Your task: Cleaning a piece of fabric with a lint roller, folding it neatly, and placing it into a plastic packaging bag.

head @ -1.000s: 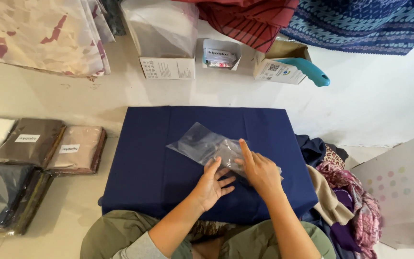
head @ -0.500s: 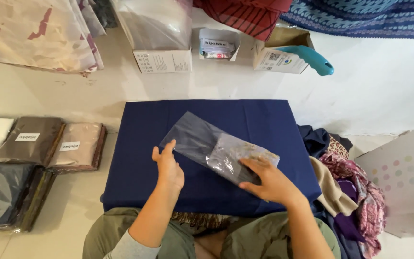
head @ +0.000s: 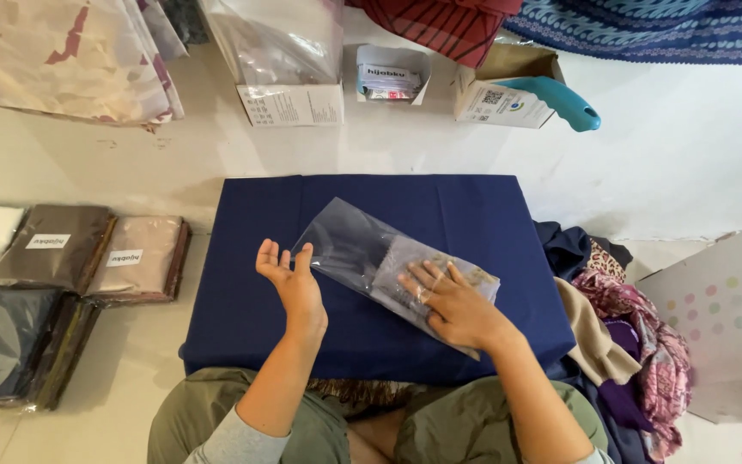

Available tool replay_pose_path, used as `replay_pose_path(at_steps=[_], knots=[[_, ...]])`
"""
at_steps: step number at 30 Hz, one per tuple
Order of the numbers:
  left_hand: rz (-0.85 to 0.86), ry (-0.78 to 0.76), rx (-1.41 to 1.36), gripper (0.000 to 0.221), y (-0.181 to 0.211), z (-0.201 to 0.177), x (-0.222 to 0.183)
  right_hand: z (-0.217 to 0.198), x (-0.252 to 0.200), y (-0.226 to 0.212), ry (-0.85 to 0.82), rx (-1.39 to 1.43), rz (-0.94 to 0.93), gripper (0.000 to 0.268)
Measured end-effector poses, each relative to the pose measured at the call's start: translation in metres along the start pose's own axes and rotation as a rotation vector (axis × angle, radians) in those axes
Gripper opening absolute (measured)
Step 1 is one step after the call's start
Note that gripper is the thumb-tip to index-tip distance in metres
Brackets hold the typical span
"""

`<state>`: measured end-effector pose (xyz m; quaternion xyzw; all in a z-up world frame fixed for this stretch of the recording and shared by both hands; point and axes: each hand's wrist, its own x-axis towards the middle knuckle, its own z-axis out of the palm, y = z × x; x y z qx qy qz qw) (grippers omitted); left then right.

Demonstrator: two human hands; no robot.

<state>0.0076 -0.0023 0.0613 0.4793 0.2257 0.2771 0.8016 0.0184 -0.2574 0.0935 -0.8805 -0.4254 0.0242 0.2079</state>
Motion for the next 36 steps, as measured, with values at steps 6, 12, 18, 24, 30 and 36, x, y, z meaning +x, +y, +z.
replay_pose_path(at_steps=[6, 12, 18, 24, 30, 36], knots=[[0.085, 0.016, 0.029, 0.063, -0.006, -0.003, 0.006, 0.006, 0.011, -0.014, -0.415, -0.304, 0.119, 0.087], [1.046, -0.508, 0.545, 0.021, -0.005, 0.027, -0.01, 0.019, -0.023, 0.021, -0.147, -0.043, -0.034, 0.051], [1.327, -0.858, 0.949, 0.057, -0.064, 0.046, -0.025, 0.007, -0.066, 0.036, -0.224, -0.281, 0.358, 0.111], [1.213, -0.959, 1.116, 0.065, -0.088, 0.036, -0.022, 0.038, -0.072, 0.061, -0.187, -0.036, 0.393, 0.069], [1.165, -0.976, 1.14, 0.068, -0.082, 0.034, -0.021, 0.054, -0.048, 0.035, -0.027, -0.224, 0.302, 0.063], [1.128, -0.996, 1.168, 0.069, -0.079, 0.037, -0.021, 0.068, -0.013, 0.005, 0.171, -0.376, 0.234, 0.06]])
